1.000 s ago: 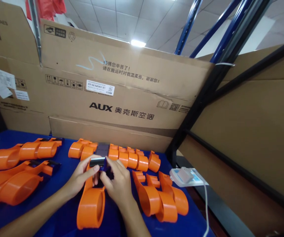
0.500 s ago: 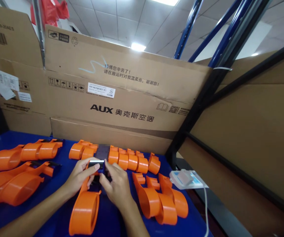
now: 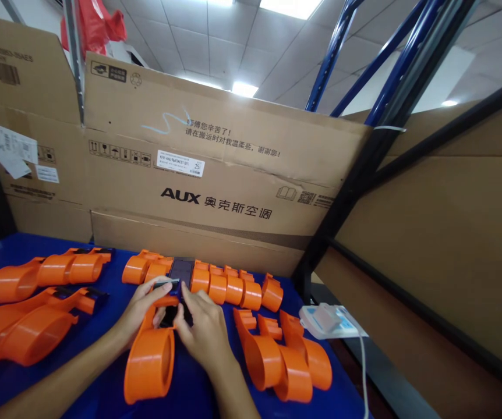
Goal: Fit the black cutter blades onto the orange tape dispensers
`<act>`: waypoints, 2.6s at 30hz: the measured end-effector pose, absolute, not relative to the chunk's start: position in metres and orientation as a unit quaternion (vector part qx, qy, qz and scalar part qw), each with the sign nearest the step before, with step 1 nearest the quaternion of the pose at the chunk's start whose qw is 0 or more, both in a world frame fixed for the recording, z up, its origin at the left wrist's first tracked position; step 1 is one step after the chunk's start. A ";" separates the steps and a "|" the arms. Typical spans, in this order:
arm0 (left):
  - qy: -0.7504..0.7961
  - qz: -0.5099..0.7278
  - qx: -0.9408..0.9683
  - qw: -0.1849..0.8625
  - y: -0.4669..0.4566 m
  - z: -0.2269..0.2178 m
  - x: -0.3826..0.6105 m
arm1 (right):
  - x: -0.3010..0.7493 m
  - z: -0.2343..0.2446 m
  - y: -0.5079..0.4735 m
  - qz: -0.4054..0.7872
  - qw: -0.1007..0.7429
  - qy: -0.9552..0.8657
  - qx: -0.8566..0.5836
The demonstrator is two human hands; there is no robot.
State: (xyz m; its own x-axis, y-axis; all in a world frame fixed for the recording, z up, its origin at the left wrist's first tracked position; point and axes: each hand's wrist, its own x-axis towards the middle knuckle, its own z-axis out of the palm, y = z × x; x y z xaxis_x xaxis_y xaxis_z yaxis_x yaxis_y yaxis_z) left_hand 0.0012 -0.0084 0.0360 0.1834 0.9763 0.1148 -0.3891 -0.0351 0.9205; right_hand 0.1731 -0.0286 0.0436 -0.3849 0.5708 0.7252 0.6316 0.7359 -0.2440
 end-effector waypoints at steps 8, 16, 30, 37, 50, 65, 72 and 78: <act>0.317 0.531 0.515 0.594 -0.016 0.042 0.004 | 0.172 0.035 -0.027 -0.106 0.434 -0.816 -0.367; 0.323 0.511 0.486 0.631 -0.012 0.041 0.001 | 0.170 0.030 -0.029 -0.121 0.440 -0.813 -0.362; 0.323 0.517 0.504 0.612 -0.014 0.046 -0.003 | 0.175 0.038 -0.029 -0.096 0.445 -0.820 -0.346; 0.328 0.531 0.545 0.561 -0.012 0.039 -0.003 | 0.177 0.050 -0.033 -0.050 0.464 -0.815 -0.343; 0.274 0.538 0.635 0.483 -0.015 0.042 -0.004 | 0.170 0.044 -0.035 -0.088 0.460 -0.803 -0.369; 0.264 0.523 0.638 0.500 -0.013 0.043 -0.006 | 0.172 0.047 -0.037 -0.048 0.448 -0.812 -0.372; 0.278 0.512 0.616 0.530 -0.012 0.038 -0.005 | 0.172 0.047 -0.036 -0.041 0.452 -0.807 -0.378; 0.272 0.514 0.601 0.548 -0.011 0.037 -0.004 | 0.171 0.048 -0.036 -0.010 0.453 -0.802 -0.388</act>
State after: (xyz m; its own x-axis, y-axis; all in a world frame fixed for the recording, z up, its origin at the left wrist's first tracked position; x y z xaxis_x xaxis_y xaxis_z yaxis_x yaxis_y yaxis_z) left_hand -0.0039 -0.0110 0.0367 0.3235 0.8908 0.3190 -0.2359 -0.2506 0.9389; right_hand 0.1714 -0.0360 0.0475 -0.2880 0.6137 0.7351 0.6311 0.6990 -0.3363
